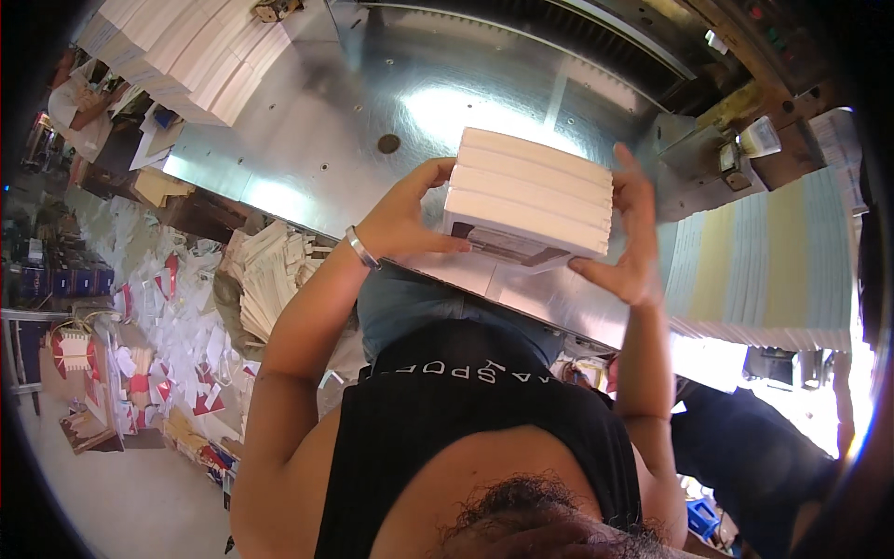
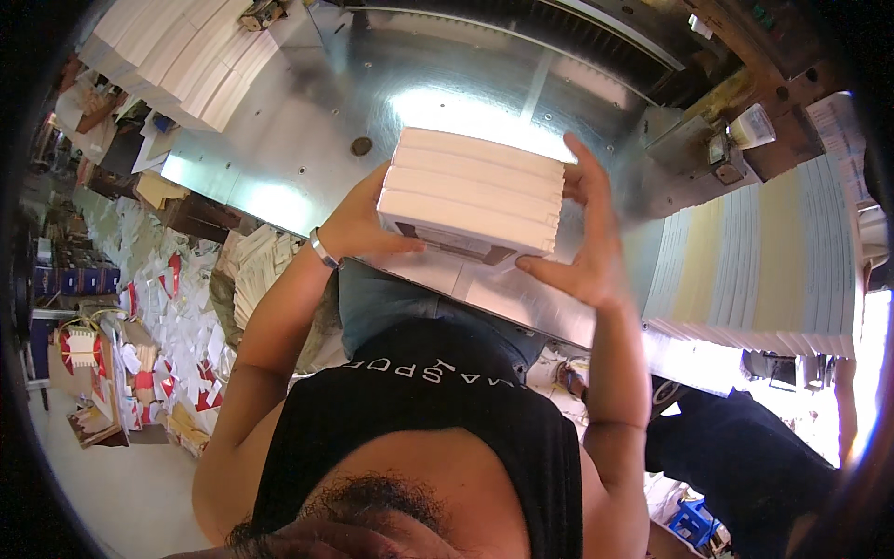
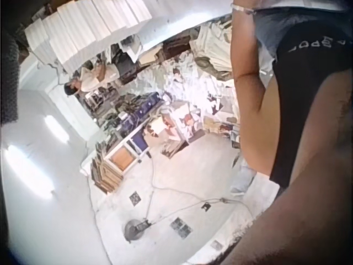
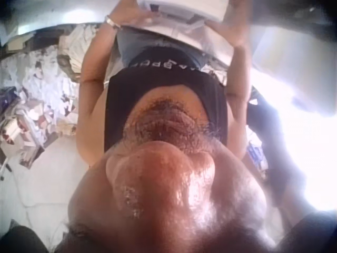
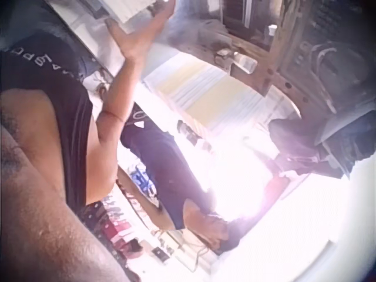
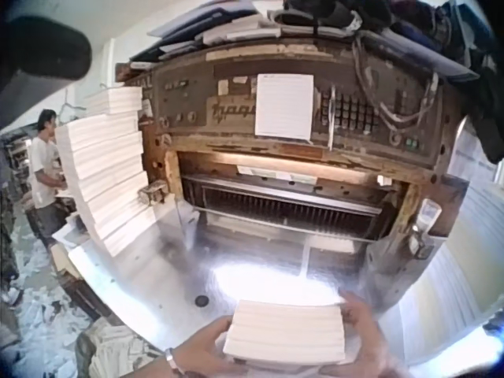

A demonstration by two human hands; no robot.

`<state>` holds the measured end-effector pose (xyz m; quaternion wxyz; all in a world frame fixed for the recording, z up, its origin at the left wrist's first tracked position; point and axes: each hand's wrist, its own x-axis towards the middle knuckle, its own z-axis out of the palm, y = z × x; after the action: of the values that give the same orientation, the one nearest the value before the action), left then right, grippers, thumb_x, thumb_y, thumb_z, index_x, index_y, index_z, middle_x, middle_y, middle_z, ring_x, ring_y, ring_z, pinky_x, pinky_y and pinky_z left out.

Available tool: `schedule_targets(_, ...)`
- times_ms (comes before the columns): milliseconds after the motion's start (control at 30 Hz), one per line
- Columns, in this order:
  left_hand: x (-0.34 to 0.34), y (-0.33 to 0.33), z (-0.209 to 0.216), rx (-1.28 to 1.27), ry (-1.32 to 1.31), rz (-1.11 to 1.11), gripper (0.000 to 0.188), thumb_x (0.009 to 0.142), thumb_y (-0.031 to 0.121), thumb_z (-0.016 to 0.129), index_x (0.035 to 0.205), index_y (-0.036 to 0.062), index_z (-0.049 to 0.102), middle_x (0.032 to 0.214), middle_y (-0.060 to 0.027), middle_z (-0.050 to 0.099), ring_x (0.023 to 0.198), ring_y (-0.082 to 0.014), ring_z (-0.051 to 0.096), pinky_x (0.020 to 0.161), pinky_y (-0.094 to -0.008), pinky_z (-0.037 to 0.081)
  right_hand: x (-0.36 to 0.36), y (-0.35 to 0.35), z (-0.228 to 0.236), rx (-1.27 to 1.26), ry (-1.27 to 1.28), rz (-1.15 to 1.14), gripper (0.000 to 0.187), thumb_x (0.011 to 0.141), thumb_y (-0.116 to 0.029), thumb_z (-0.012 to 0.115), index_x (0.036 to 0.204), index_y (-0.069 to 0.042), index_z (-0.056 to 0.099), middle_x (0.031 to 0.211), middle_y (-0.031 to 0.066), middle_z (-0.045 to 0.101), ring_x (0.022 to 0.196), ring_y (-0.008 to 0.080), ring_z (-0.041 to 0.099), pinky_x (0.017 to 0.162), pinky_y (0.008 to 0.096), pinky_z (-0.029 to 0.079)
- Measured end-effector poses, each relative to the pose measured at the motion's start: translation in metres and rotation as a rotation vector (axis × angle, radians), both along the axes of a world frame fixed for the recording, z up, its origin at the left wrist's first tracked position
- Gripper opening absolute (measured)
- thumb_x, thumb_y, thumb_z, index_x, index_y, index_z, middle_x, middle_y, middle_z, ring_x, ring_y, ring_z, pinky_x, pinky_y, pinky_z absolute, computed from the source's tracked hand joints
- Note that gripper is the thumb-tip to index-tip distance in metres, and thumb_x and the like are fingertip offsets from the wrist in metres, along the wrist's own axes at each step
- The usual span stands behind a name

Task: The person stacks books on a cutting machine table, aligns the stacks against the back gauge, and removes trimmed paper sections.

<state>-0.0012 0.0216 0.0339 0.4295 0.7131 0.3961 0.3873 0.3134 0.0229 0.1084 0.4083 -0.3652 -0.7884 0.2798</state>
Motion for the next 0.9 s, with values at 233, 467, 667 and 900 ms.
schedule_targets(233, -0.006, 0.005, -0.031, -0.174, 0.033, -0.045, 0.101, 0.06, 0.022, 0.093, 0.144, 0.0016, 0.042, 0.14, -0.0141, 0.052, 0.132, -0.0262, 0.047, 0.114, -0.0374, 0.033, -0.006, 0.01, 0.058, 0.036, -0.319, 0.125, 0.095, 0.056, -0.02, 0.077, 0.145, -0.013, 0.046, 0.123, 0.0162, 0.058, 0.108, 0.0359, 0.058, 0.092, 0.0444, 0.046)
schedule_targets(467, 0.005, 0.002, -0.029, -0.172, 0.008, -0.006, 0.098, 0.059, 0.022, 0.093, 0.142, 0.0017, 0.046, 0.134, -0.013, 0.057, 0.126, -0.026, 0.052, 0.11, -0.0382, 0.037, 0.002, 0.011, 0.069, 0.092, -0.459, 0.117, 0.087, 0.056, -0.025, 0.074, 0.138, -0.009, 0.053, 0.115, 0.0189, 0.06, 0.104, 0.0355, 0.059, 0.089, 0.0401, 0.048)
schedule_targets(667, -0.005, 0.016, 0.036, 0.004, -0.013, -0.04, 0.095, 0.065, 0.036, 0.09, 0.144, 0.0072, 0.046, 0.127, -0.0114, 0.061, 0.115, -0.0243, 0.056, 0.1, -0.0395, 0.042, 0.035, -0.006, 0.039, -0.135, -0.012, -0.003, 0.096, 0.059, -0.033, 0.077, 0.144, -0.001, 0.047, 0.134, 0.0182, 0.057, 0.119, 0.0265, 0.057, 0.1, 0.0424, 0.045)
schedule_targets(900, 0.068, 0.12, 0.041, -0.361, 0.409, -0.371, 0.101, 0.078, 0.055, 0.076, 0.153, 0.0049, 0.03, 0.119, -0.0211, 0.067, 0.123, -0.0289, 0.054, 0.097, -0.04, 0.044, 0.093, -0.067, -0.095, -0.724, 0.547, -0.447, 0.069, 0.088, -0.023, 0.057, 0.148, 0.004, 0.035, 0.133, 0.018, 0.054, 0.116, 0.029, 0.058, 0.098, 0.041, 0.047)
